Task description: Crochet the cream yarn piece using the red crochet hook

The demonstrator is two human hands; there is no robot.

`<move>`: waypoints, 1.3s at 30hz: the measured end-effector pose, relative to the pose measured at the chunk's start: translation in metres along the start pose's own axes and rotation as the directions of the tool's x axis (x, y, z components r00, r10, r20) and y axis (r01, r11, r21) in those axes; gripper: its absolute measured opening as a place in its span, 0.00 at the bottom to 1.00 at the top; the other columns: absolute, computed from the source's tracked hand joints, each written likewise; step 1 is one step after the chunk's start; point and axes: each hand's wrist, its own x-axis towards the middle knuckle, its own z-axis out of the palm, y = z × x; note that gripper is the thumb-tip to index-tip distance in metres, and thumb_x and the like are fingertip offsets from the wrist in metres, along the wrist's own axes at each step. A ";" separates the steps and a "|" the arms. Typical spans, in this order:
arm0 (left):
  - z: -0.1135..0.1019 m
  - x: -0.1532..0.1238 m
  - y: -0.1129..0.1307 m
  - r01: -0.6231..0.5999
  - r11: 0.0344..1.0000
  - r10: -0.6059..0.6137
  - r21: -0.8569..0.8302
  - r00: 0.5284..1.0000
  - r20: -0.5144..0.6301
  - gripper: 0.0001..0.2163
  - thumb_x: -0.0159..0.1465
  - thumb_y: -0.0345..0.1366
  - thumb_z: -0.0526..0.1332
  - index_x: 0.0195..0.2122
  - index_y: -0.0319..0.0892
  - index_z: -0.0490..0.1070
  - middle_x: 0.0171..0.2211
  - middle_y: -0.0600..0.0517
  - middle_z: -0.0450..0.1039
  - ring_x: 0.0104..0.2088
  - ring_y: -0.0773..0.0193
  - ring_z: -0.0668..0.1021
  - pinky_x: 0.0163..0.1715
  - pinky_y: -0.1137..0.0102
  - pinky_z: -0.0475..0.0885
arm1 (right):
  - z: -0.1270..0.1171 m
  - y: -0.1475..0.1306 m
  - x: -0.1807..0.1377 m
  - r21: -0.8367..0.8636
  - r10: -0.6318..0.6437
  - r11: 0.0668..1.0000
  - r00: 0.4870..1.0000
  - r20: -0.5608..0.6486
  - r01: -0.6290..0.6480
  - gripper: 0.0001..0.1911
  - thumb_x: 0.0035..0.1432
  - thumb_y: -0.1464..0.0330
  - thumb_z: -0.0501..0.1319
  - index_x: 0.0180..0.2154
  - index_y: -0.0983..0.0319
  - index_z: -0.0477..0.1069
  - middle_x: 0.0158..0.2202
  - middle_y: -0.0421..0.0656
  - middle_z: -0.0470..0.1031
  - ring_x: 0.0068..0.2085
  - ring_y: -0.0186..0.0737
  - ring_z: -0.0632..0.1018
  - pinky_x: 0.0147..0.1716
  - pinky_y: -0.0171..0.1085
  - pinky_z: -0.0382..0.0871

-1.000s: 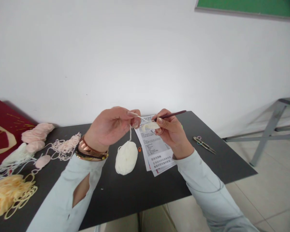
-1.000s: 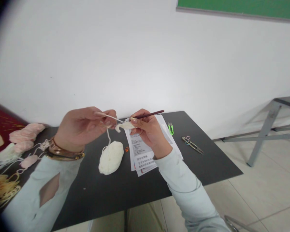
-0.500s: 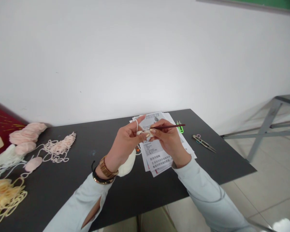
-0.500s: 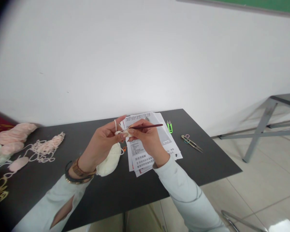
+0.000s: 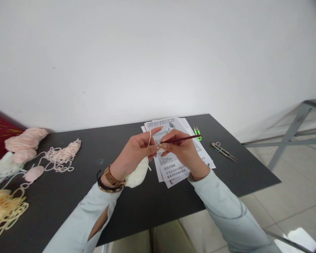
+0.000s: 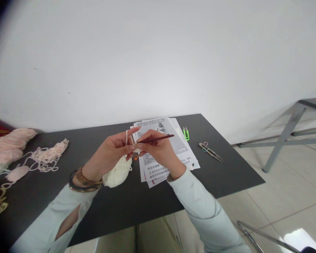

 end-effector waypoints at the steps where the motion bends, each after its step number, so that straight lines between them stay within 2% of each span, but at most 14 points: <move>1: 0.000 0.000 0.000 -0.009 1.000 0.009 -0.004 1.000 -0.002 0.23 0.55 0.33 0.70 0.53 0.44 0.74 0.27 0.56 0.71 0.21 0.74 0.68 0.22 0.75 0.64 | 0.000 0.000 0.000 -0.006 0.000 1.000 1.000 0.001 0.000 0.08 0.48 0.69 0.71 0.30 0.61 0.73 0.26 0.36 0.78 0.25 0.31 0.80 0.24 0.29 0.78; 4: 0.002 -0.002 -0.003 -0.033 0.997 0.033 -0.069 0.999 -0.004 0.29 0.55 0.33 0.70 0.59 0.48 0.69 0.26 0.58 0.68 0.23 0.74 0.67 0.24 0.76 0.64 | 0.000 0.002 -0.001 -0.012 0.007 1.000 1.000 -0.031 -0.008 0.08 0.49 0.68 0.71 0.30 0.61 0.73 0.26 0.36 0.77 0.26 0.31 0.79 0.24 0.29 0.77; 6: 0.004 -0.001 -0.005 -0.037 0.994 0.036 -0.102 0.999 -0.011 0.32 0.55 0.32 0.70 0.61 0.49 0.65 0.28 0.57 0.70 0.24 0.73 0.68 0.25 0.76 0.64 | -0.001 0.006 -0.001 -0.009 0.015 1.000 0.997 -0.074 -0.016 0.08 0.49 0.67 0.71 0.31 0.60 0.73 0.26 0.36 0.77 0.26 0.31 0.79 0.23 0.29 0.77; 12: 0.006 -0.001 -0.008 -0.045 0.990 0.038 -0.132 0.998 -0.053 0.33 0.56 0.31 0.69 0.63 0.48 0.63 0.36 0.54 0.77 0.41 0.65 0.77 0.45 0.70 0.69 | -0.004 0.009 0.002 -0.025 0.014 1.000 0.985 -0.174 -0.019 0.07 0.51 0.64 0.70 0.29 0.61 0.76 0.25 0.36 0.75 0.23 0.27 0.73 0.21 0.27 0.74; 16: 0.005 -0.001 -0.007 -0.037 0.992 0.032 -0.120 0.999 -0.038 0.34 0.56 0.31 0.69 0.63 0.48 0.61 0.37 0.54 0.77 0.42 0.63 0.77 0.48 0.66 0.68 | -0.003 0.007 0.003 0.076 0.048 0.997 0.967 -0.249 -0.030 0.08 0.49 0.64 0.71 0.29 0.61 0.78 0.22 0.36 0.75 0.20 0.27 0.72 0.19 0.27 0.72; 21: 0.007 0.000 -0.007 -0.107 0.992 0.095 -0.070 0.982 -0.161 0.30 0.53 0.31 0.70 0.58 0.51 0.69 0.30 0.56 0.75 0.42 0.62 0.77 0.47 0.67 0.68 | 0.000 0.008 0.002 0.210 0.129 0.976 0.942 -0.310 -0.064 0.11 0.45 0.62 0.73 0.30 0.62 0.78 0.20 0.37 0.76 0.20 0.29 0.75 0.20 0.28 0.74; 28: 0.011 0.000 -0.013 -0.184 0.980 0.154 -0.080 0.945 -0.288 0.29 0.52 0.28 0.71 0.55 0.53 0.72 0.29 0.57 0.74 0.31 0.68 0.73 0.39 0.70 0.69 | 0.002 0.011 0.002 0.163 0.053 0.987 0.925 -0.375 0.010 0.11 0.46 0.64 0.73 0.33 0.61 0.79 0.22 0.38 0.78 0.21 0.31 0.77 0.24 0.30 0.77; 33: 0.013 -0.001 -0.011 -0.164 0.977 0.127 -0.133 0.960 -0.250 0.34 0.54 0.29 0.70 0.62 0.50 0.64 0.26 0.60 0.69 0.28 0.72 0.71 0.35 0.74 0.69 | 0.001 0.012 0.003 0.223 0.108 0.974 0.929 -0.354 -0.029 0.11 0.44 0.63 0.73 0.31 0.60 0.79 0.22 0.37 0.78 0.22 0.30 0.77 0.23 0.30 0.77; 39: 0.016 -0.002 -0.009 -0.173 0.984 0.161 -0.032 0.958 -0.237 0.36 0.55 0.30 0.69 0.65 0.51 0.59 0.28 0.60 0.70 0.34 0.70 0.74 0.40 0.74 0.69 | 0.001 0.011 0.002 0.244 0.166 0.966 0.930 -0.329 -0.086 0.12 0.45 0.64 0.73 0.32 0.61 0.78 0.23 0.38 0.79 0.22 0.31 0.78 0.23 0.28 0.76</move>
